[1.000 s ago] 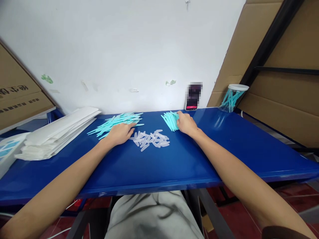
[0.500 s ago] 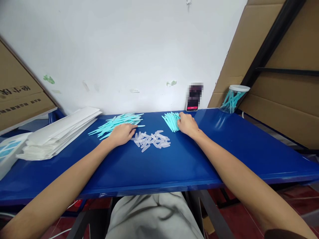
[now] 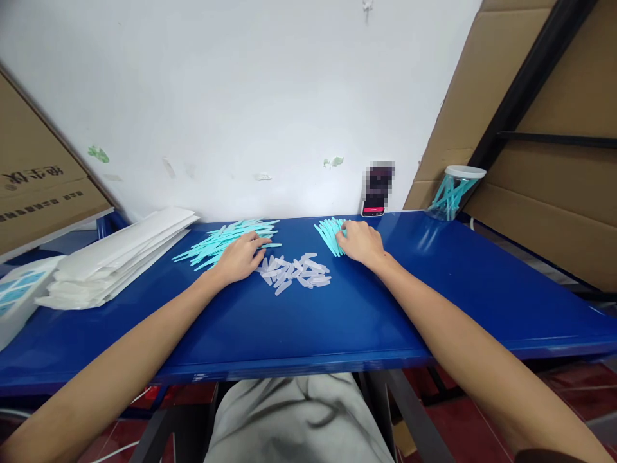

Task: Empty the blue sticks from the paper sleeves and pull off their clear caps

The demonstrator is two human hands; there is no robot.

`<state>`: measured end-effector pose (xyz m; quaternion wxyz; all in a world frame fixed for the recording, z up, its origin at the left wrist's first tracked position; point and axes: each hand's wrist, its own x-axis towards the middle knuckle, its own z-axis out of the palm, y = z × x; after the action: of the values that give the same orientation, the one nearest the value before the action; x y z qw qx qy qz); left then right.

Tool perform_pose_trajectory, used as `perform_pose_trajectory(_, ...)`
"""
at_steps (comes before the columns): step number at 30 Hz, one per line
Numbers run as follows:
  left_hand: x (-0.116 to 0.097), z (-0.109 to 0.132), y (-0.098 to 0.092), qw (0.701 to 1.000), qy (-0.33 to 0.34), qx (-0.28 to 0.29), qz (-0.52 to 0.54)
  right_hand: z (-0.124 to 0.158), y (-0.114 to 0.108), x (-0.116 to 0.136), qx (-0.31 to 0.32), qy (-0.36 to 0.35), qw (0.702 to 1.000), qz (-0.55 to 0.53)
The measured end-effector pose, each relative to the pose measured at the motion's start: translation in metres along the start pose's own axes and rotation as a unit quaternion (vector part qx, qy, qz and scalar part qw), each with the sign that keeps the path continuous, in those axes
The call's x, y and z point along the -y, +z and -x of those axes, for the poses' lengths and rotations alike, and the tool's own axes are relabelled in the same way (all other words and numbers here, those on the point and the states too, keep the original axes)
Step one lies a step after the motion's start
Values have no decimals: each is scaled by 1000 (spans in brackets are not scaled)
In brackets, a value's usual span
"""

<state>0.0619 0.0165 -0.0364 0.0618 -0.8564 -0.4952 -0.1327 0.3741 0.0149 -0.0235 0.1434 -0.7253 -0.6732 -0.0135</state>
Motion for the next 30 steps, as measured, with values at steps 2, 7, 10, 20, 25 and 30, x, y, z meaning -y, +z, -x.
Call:
perform_pose_trajectory(2,0,-1,-1,1000,-5,-9,5,3,-2,4,-1,-9,1000,-3)
perform_pose_trajectory(7,2,-3,-1,1000,-7,14,1,10,-4,15,3,-49,998,-30)
perform_pose_trajectory(10,5,-3,1,999,3,54,-10,12,-2,19,-3,-76,995,-63)
perform_pose_trajectory(20,10,-4,0,997,26,61,31,15,0,25,-14,-121,986,-115)
perform_pose_trajectory(25,12,-5,-1,995,37,52,79,16,2,25,-12,-137,983,-122)
perform_pose_trajectory(30,12,-6,0,993,40,55,93,15,4,25,-13,-150,980,-130)
